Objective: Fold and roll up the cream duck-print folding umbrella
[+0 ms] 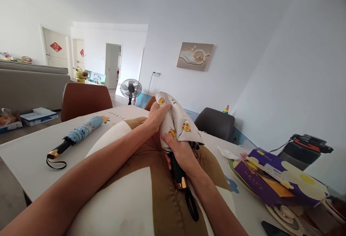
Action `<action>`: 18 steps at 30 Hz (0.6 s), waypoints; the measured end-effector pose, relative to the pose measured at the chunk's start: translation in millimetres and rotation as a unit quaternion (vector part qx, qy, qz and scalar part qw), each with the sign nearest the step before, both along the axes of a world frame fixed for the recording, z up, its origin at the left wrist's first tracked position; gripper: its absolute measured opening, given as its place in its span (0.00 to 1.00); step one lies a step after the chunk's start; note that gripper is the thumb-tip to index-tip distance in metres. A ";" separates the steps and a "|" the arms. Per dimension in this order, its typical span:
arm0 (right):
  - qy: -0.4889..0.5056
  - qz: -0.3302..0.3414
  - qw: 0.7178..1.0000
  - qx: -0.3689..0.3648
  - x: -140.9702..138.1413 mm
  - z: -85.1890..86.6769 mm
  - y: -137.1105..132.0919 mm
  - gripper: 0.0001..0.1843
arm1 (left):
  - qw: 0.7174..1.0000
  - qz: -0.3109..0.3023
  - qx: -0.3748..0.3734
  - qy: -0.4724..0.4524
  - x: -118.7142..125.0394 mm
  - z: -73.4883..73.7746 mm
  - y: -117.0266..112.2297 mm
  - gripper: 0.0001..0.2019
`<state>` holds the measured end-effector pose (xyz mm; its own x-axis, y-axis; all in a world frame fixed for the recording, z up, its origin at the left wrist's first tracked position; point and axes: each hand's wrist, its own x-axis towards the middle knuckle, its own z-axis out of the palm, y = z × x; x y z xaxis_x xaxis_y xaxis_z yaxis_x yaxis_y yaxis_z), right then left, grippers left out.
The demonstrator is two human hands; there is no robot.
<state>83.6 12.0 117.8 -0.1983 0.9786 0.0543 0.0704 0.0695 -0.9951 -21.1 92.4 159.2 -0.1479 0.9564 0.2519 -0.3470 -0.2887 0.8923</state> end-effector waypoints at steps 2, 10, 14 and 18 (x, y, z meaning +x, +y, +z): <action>-0.016 -0.007 1.000 -0.005 -0.7 1.4 -2.0 0.17 | 0.997 -0.049 -0.053 -0.040 -6.1 0.0 6.6 0.10; 0.152 0.000 0.987 -0.057 1.7 7.5 2.0 0.19 | 0.963 -0.148 -0.116 -0.193 -19.9 7.5 10.3 0.11; 0.230 0.040 0.965 -0.115 0.2 7.8 4.1 0.16 | 0.953 -0.179 -0.138 -0.202 -18.7 8.1 3.6 0.09; 0.258 0.109 0.946 -0.165 -0.9 10.8 -0.2 0.14 | 0.942 -0.213 -0.157 -0.206 -13.9 4.1 0.6 0.10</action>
